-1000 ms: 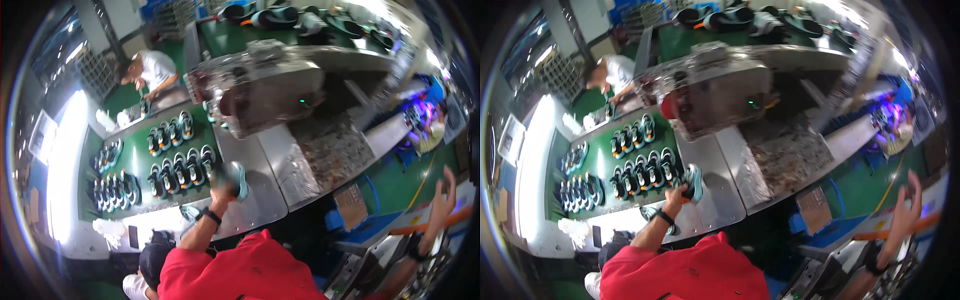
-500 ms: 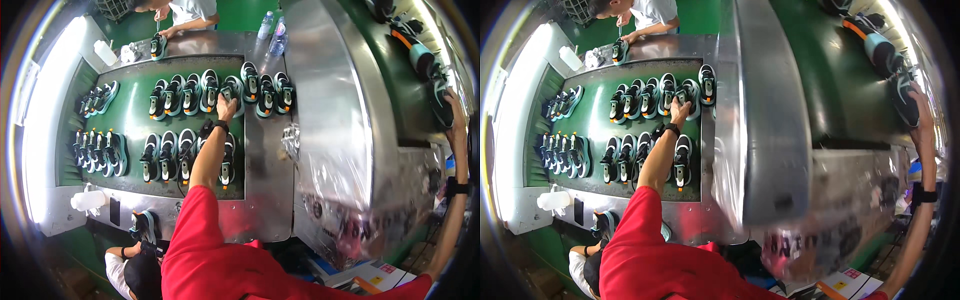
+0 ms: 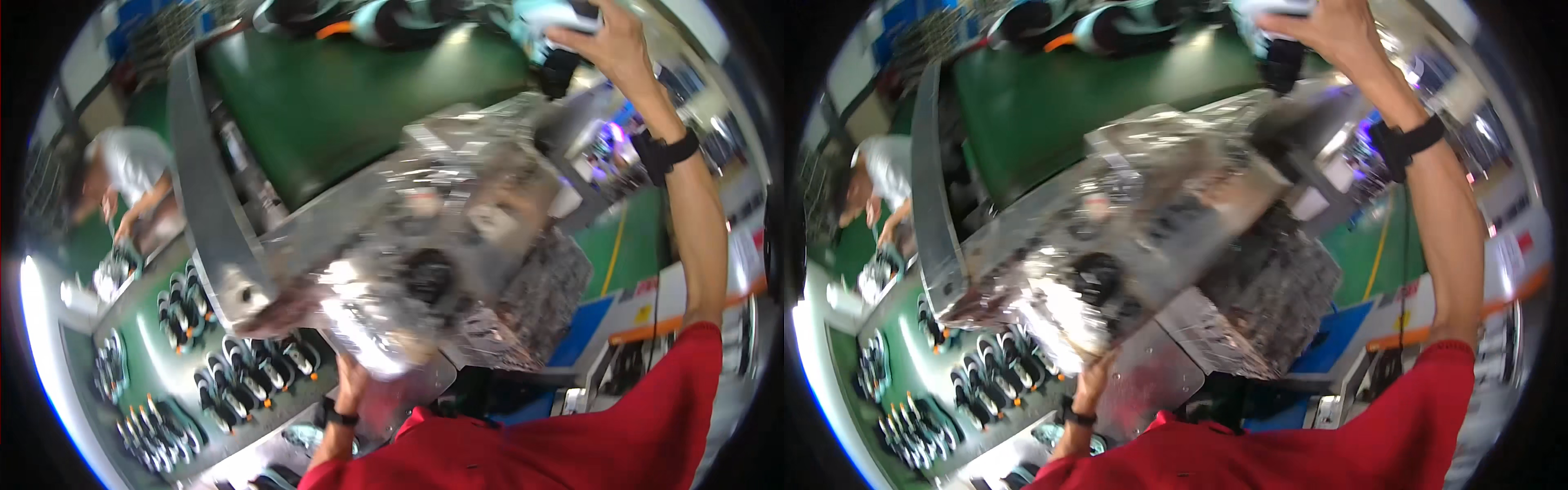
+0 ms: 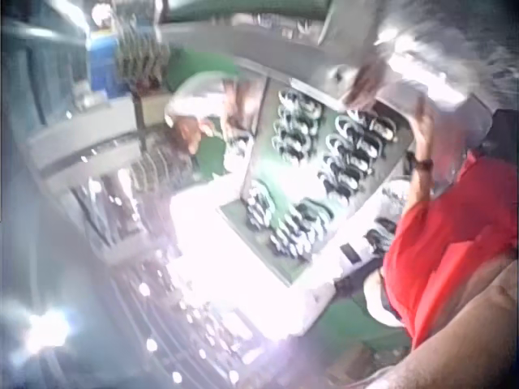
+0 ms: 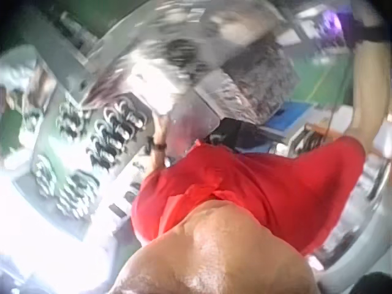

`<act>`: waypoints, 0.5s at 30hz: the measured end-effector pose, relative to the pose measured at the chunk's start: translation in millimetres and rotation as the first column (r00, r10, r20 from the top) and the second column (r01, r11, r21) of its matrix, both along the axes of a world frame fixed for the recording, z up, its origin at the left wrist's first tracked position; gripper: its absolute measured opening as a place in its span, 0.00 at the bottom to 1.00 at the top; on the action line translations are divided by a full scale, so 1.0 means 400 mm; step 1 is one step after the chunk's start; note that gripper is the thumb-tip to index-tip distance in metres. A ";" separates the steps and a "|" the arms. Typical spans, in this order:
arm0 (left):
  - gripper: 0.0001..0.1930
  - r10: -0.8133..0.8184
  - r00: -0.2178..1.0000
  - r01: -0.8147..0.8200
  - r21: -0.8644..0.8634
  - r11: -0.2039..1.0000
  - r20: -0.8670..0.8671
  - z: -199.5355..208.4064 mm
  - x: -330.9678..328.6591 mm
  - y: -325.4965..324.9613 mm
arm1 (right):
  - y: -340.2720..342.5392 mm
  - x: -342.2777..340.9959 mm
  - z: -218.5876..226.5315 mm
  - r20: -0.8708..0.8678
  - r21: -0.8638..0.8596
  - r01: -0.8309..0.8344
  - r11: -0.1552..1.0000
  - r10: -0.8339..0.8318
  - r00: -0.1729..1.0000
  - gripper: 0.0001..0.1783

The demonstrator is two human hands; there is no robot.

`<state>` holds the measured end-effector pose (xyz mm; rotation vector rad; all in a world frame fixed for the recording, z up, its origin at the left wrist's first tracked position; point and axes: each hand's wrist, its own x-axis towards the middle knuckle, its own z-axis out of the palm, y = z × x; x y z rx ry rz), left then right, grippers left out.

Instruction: Manually assemble shoes by feeding them into an automated lasting machine and moving them between conveyor belts.

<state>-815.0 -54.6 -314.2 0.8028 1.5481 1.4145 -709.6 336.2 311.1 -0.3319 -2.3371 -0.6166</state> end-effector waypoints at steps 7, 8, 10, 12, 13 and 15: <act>0.37 -0.638 0.693 0.383 0.579 0.720 0.336 0.805 0.288 0.268 | -0.319 0.425 0.121 -0.570 -0.486 -0.341 0.805 0.004 0.821 0.21; 0.42 -0.683 0.667 0.368 0.665 0.650 0.298 0.873 0.334 0.318 | -0.356 0.480 0.101 -0.633 -0.451 -0.216 0.866 -0.139 0.762 0.18; 0.50 -0.786 0.545 0.373 0.755 0.539 0.292 0.982 0.452 0.391 | -0.358 0.695 0.046 -0.614 -0.662 -0.292 0.690 -0.276 0.740 0.19; 0.55 -0.861 0.377 0.446 0.748 0.492 0.342 1.071 0.579 0.392 | -0.482 0.792 -0.013 -0.587 -0.714 -0.277 0.644 -0.334 0.737 0.18; 0.51 -0.886 0.252 0.462 0.756 0.463 0.389 1.061 0.635 0.376 | -0.494 0.854 -0.067 -0.567 -0.708 -0.213 0.674 -0.362 0.740 0.18; 0.43 -0.885 0.096 0.530 0.729 0.432 0.455 1.018 0.771 0.327 | -0.558 1.015 -0.174 -0.576 -0.805 -0.330 0.492 -0.518 0.633 0.21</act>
